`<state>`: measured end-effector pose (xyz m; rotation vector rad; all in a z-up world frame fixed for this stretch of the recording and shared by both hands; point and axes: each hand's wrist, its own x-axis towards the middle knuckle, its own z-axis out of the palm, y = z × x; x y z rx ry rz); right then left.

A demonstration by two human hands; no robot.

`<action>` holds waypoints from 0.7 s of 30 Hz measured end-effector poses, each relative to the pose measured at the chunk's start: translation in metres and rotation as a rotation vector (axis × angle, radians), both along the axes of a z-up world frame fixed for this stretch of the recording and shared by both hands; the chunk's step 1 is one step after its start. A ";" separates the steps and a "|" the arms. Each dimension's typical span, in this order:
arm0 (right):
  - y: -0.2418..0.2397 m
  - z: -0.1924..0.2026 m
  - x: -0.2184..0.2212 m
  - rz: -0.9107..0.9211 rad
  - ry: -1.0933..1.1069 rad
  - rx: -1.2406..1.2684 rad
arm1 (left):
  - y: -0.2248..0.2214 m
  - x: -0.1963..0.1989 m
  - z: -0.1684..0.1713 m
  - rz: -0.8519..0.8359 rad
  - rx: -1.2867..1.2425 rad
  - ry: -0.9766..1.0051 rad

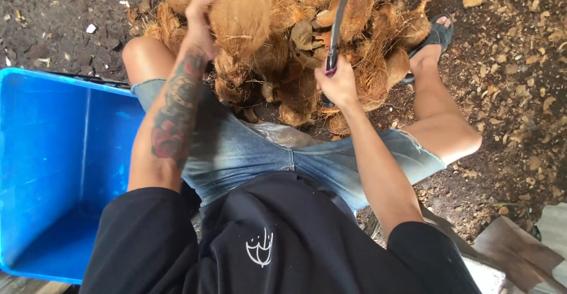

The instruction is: Peeling the outer husk of coconuts using a machete and collecting the coconut water into a bucket.

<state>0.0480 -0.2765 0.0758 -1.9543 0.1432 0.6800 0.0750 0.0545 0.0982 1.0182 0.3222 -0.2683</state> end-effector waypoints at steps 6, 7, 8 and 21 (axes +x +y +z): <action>0.011 -0.005 -0.019 -0.107 -0.091 0.572 | -0.074 -0.037 -0.019 -0.110 -0.055 0.219; 0.011 -0.010 -0.019 -0.148 -0.098 0.593 | -0.089 -0.042 -0.020 -0.053 -0.053 0.373; 0.007 -0.014 -0.020 -0.155 -0.109 0.590 | -0.093 -0.043 -0.032 -0.064 -0.054 0.365; -0.021 0.025 -0.030 -0.649 0.188 0.832 | -0.153 -0.022 0.014 -0.410 -0.005 0.038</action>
